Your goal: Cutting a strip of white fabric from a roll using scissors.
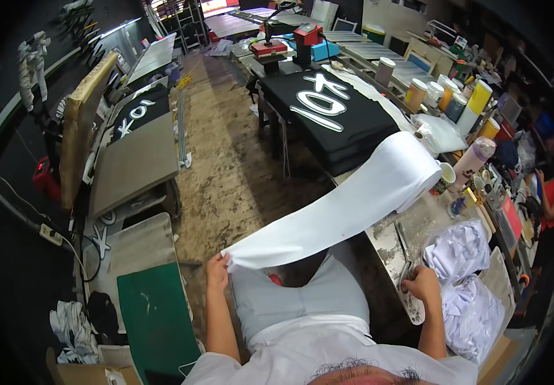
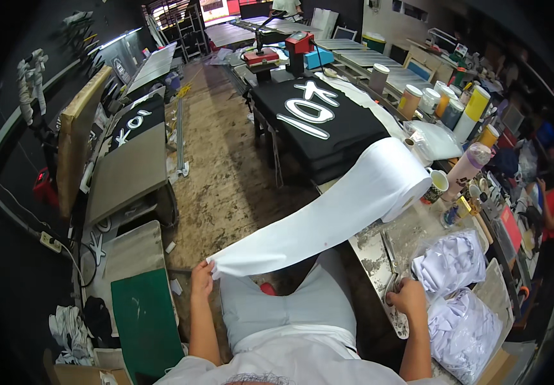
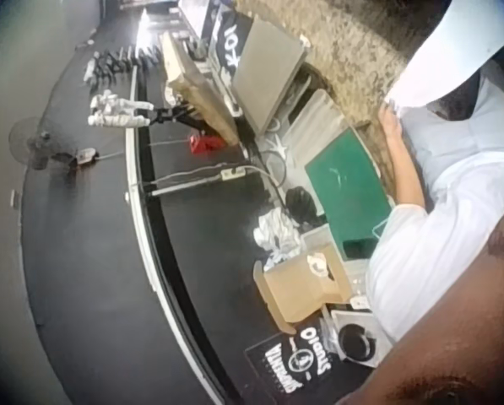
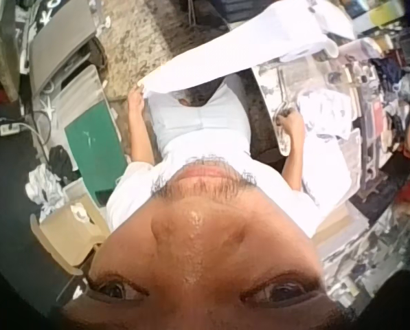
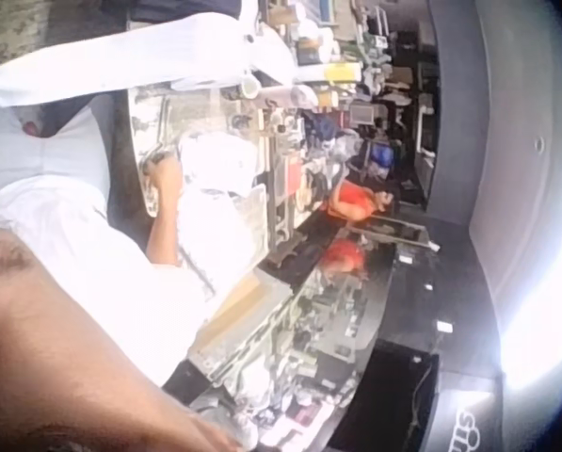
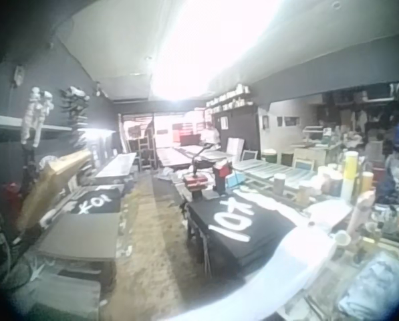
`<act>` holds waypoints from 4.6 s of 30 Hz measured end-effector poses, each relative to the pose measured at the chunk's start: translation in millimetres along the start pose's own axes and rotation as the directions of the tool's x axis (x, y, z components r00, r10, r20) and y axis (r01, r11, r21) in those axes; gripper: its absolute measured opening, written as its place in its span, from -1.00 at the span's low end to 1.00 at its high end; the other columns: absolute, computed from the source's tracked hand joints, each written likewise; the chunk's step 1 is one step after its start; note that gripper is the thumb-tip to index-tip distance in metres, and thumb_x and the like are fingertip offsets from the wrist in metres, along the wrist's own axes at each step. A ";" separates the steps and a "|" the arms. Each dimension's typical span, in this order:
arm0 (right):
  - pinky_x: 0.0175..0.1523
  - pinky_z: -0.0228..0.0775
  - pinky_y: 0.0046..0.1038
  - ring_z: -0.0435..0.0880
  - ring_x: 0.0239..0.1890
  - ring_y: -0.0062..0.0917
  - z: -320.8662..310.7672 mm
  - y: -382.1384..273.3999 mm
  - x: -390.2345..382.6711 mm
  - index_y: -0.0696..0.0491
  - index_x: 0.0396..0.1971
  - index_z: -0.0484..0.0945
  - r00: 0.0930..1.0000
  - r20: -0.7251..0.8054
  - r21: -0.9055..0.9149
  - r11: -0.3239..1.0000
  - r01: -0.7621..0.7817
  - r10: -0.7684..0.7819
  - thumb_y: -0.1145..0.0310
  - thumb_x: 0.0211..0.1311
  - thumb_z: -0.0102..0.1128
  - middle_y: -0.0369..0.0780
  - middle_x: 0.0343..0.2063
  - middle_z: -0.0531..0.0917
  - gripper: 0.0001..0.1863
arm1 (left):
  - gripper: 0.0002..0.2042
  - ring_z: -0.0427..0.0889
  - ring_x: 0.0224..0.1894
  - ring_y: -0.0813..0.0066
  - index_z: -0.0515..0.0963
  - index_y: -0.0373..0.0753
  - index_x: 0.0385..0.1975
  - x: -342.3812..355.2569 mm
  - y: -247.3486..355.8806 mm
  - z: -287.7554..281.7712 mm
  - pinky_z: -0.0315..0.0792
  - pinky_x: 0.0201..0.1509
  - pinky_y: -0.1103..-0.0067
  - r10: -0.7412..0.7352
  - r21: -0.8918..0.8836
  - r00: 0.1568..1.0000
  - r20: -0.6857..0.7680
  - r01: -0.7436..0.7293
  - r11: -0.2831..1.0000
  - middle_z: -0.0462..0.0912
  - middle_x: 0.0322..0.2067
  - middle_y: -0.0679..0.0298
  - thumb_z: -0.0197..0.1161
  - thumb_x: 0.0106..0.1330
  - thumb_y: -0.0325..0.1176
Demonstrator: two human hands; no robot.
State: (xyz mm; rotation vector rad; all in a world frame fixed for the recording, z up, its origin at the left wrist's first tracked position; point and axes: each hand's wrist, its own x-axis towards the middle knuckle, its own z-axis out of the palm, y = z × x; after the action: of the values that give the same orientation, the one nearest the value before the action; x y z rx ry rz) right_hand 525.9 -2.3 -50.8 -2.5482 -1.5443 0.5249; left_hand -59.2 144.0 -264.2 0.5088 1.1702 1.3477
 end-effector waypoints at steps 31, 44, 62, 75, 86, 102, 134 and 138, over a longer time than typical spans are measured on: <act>-0.31 0.39 -0.57 0.55 -0.49 -0.66 42.9 -387.8 82.7 0.16 -0.32 0.72 0.141 0.405 0.732 0.413 0.542 -0.903 0.30 0.05 0.49 -0.32 -0.53 0.68 -0.73 | -0.76 0.57 -0.20 0.64 0.53 -0.38 0.01 -126.5 122.5 146.0 0.42 -0.02 0.70 0.197 0.187 0.894 0.403 -0.291 0.938 0.68 -0.25 0.27 0.16 0.37 -0.57; -0.18 0.54 -0.37 0.70 -0.33 -0.29 32.6 -363.6 32.7 0.05 -0.33 0.75 0.241 -0.211 0.375 0.150 0.915 -0.947 0.48 -0.04 0.36 -0.15 -0.40 0.73 -0.80 | -0.80 0.59 -0.33 0.63 0.67 -0.37 -0.18 -93.8 125.0 144.3 0.43 -0.25 0.73 0.116 0.338 0.967 0.228 -0.190 0.922 0.68 -0.30 0.25 0.09 0.35 -0.54; -0.26 0.52 -0.38 0.62 -0.32 -0.37 59.2 -329.5 14.0 0.03 -0.43 0.69 0.185 -0.445 0.249 0.078 0.965 -0.876 0.57 -0.15 0.41 -0.28 -0.40 0.63 -0.80 | -0.73 0.67 -0.28 0.52 0.58 -0.45 -0.09 -105.1 144.4 194.0 0.57 -0.21 0.58 0.161 0.133 0.969 0.186 -0.187 0.973 0.68 -0.27 0.20 0.24 0.38 -0.35; -0.23 0.50 -0.31 0.61 -0.32 -0.31 69.3 -324.0 14.1 0.08 -0.46 0.67 0.157 -0.446 0.248 0.047 0.968 -0.881 0.52 -0.12 0.39 -0.25 -0.44 0.62 -0.86 | -0.63 0.68 -0.20 0.54 0.54 -0.55 -0.02 -99.3 142.8 200.1 0.55 -0.14 0.66 0.293 0.367 0.935 0.198 -0.348 0.863 0.71 -0.19 0.12 0.40 0.18 -0.57; -0.22 0.51 -0.48 0.69 -0.34 -0.42 27.6 -211.2 62.3 0.16 -0.36 0.69 0.694 -0.163 0.373 0.607 0.702 -0.702 0.43 0.14 0.37 -0.21 -0.37 0.73 -0.88 | -0.59 0.63 -0.02 0.48 0.51 -0.51 0.04 -80.0 129.8 112.0 0.44 0.15 0.59 0.297 0.228 0.922 0.248 -0.353 0.907 0.65 -0.05 0.15 0.36 0.16 -0.65; 0.05 0.46 -0.30 0.64 -0.13 -0.15 45.8 -264.7 192.2 0.04 -0.32 0.70 0.532 0.326 -0.061 0.544 0.837 -0.782 0.54 -0.04 0.15 -0.08 -0.30 0.71 -0.75 | -0.58 0.61 0.02 0.46 0.48 -0.51 0.07 -115.6 143.8 76.4 0.43 0.18 0.57 0.367 0.208 0.911 0.187 -0.402 0.891 0.63 -0.01 0.13 0.35 0.18 -0.64; -0.02 0.45 -0.25 0.57 -0.16 -0.23 37.0 -164.3 154.0 0.12 -0.42 0.57 0.285 -0.168 -0.084 0.302 0.950 -0.944 0.70 -0.16 0.16 -0.18 -0.34 0.57 -0.76 | -0.56 0.59 0.08 0.43 0.44 -0.48 0.14 -60.6 126.9 41.0 0.44 0.21 0.54 0.227 0.118 0.953 0.198 -0.253 0.960 0.60 0.05 0.10 0.30 0.25 -0.61; 0.04 0.38 -0.32 0.55 -0.10 -0.29 33.3 -160.2 150.2 0.09 -0.43 0.58 0.343 -0.217 -0.155 0.379 0.912 -0.914 0.66 -0.15 0.19 -0.20 -0.34 0.57 -0.79 | -0.54 0.56 0.12 0.41 0.43 -0.47 0.16 -63.1 135.6 48.3 0.39 0.27 0.52 0.259 0.111 0.938 0.232 -0.290 0.951 0.58 0.07 0.11 0.31 0.23 -0.61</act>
State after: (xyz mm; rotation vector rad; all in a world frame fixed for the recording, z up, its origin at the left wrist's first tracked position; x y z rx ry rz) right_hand 443.4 202.7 -72.9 -1.1920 -2.4432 -0.0144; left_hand -70.5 132.6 -107.9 0.9285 1.0473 1.4096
